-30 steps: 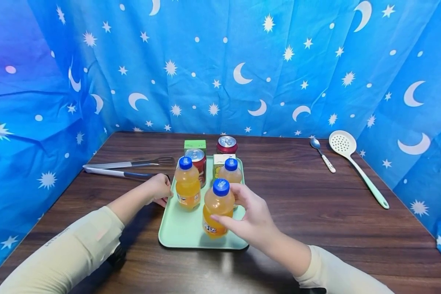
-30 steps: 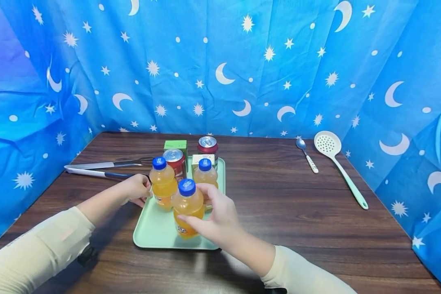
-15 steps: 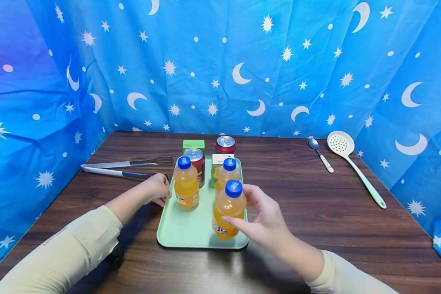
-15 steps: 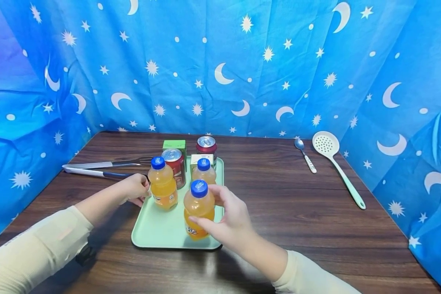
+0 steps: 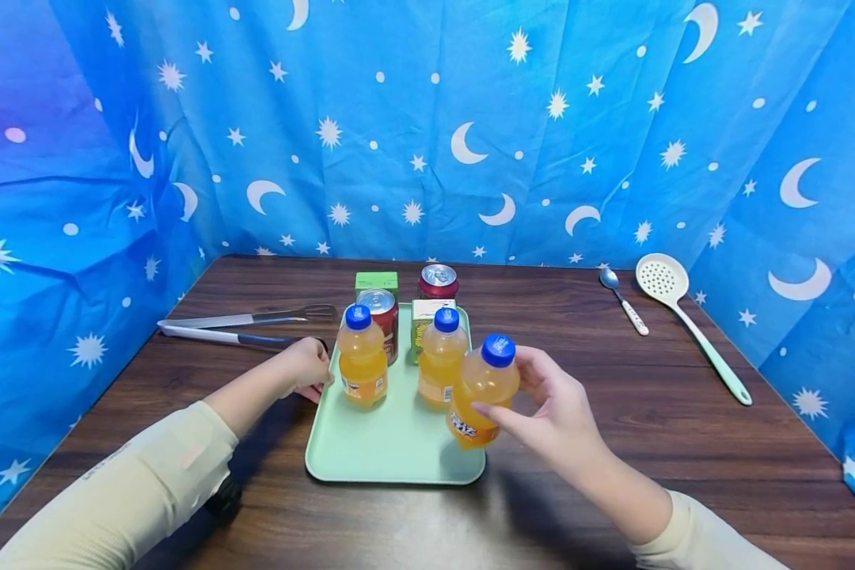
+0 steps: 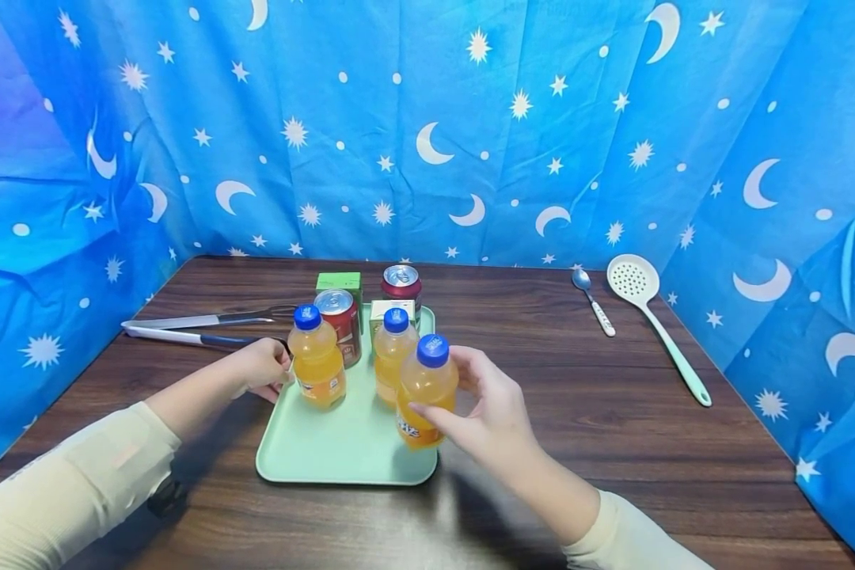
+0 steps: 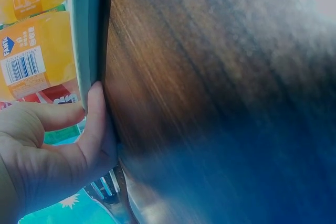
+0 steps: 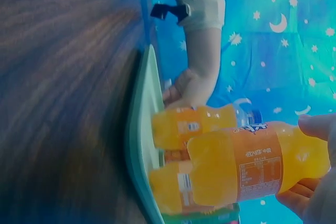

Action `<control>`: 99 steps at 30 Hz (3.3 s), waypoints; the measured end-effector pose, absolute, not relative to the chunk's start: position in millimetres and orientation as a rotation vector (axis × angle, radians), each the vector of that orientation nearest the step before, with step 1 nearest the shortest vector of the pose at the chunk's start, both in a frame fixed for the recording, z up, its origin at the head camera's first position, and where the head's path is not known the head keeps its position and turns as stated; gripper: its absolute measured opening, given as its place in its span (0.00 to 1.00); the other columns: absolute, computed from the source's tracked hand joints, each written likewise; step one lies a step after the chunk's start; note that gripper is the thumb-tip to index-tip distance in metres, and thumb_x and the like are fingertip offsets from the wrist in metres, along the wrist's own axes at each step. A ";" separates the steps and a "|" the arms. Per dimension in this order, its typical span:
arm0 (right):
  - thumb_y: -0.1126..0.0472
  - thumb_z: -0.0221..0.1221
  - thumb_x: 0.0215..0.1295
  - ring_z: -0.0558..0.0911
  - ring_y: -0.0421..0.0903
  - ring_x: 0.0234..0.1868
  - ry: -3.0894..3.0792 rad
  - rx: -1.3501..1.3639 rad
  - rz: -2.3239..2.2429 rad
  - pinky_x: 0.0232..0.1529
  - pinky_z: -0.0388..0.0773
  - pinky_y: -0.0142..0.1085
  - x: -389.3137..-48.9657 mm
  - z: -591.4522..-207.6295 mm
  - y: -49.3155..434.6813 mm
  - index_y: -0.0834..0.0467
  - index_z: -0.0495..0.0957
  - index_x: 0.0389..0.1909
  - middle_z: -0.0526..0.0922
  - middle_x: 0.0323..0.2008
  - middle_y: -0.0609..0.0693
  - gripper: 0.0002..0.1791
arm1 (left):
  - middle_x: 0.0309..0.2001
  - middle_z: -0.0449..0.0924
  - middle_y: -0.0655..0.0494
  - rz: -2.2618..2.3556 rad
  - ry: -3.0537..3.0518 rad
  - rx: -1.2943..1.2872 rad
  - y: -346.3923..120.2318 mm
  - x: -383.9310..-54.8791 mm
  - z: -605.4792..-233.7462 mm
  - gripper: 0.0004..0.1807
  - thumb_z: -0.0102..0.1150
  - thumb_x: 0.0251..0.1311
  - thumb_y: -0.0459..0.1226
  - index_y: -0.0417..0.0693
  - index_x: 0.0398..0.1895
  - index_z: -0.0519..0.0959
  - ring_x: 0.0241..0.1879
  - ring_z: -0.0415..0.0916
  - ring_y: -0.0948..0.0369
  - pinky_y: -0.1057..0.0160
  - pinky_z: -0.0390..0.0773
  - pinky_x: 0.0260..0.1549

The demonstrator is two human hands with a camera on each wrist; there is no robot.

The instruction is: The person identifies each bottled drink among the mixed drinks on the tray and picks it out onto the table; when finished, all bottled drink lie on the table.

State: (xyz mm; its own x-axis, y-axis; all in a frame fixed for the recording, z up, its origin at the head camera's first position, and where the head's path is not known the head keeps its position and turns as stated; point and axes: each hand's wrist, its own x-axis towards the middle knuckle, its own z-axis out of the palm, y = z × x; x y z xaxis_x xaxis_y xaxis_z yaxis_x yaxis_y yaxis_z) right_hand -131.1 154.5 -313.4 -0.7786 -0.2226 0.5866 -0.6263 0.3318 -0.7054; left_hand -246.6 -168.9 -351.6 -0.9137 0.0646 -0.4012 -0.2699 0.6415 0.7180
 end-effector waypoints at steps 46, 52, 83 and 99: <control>0.63 0.70 0.50 0.79 0.50 0.49 -2.204 0.486 1.201 0.48 0.78 0.39 -222.5 -302.5 196.9 0.66 0.68 0.52 0.79 0.48 0.57 0.29 | 0.29 0.71 0.41 1.165 2.477 -0.131 -167.4 -245.6 -352.4 0.06 0.53 0.58 0.22 0.34 0.30 0.67 0.24 0.74 0.55 0.60 0.83 0.23; 0.60 0.69 0.51 0.79 0.50 0.49 -2.217 0.438 1.212 0.48 0.77 0.47 -234.4 -301.3 197.2 0.65 0.67 0.53 0.79 0.49 0.57 0.31 | 0.29 0.70 0.41 1.156 2.474 -0.136 -168.7 -248.5 -352.5 0.06 0.53 0.57 0.22 0.33 0.31 0.67 0.24 0.74 0.54 0.60 0.83 0.23; 0.52 0.67 0.54 0.74 0.52 0.54 -2.276 0.159 1.335 0.56 0.72 0.46 -280.8 -327.6 204.4 0.63 0.63 0.55 0.73 0.52 0.58 0.34 | 0.28 0.70 0.42 1.161 2.495 -0.113 -169.0 -246.5 -354.4 0.08 0.54 0.57 0.22 0.35 0.29 0.66 0.23 0.74 0.55 0.61 0.82 0.21; 0.56 0.68 0.53 0.73 0.52 0.56 -2.280 0.168 1.390 0.58 0.70 0.45 -298.5 -345.2 207.8 0.63 0.62 0.57 0.72 0.54 0.59 0.35 | 0.29 0.71 0.41 1.177 2.484 -0.105 -172.0 -246.8 -356.5 0.07 0.54 0.57 0.22 0.35 0.29 0.66 0.24 0.75 0.55 0.60 0.83 0.23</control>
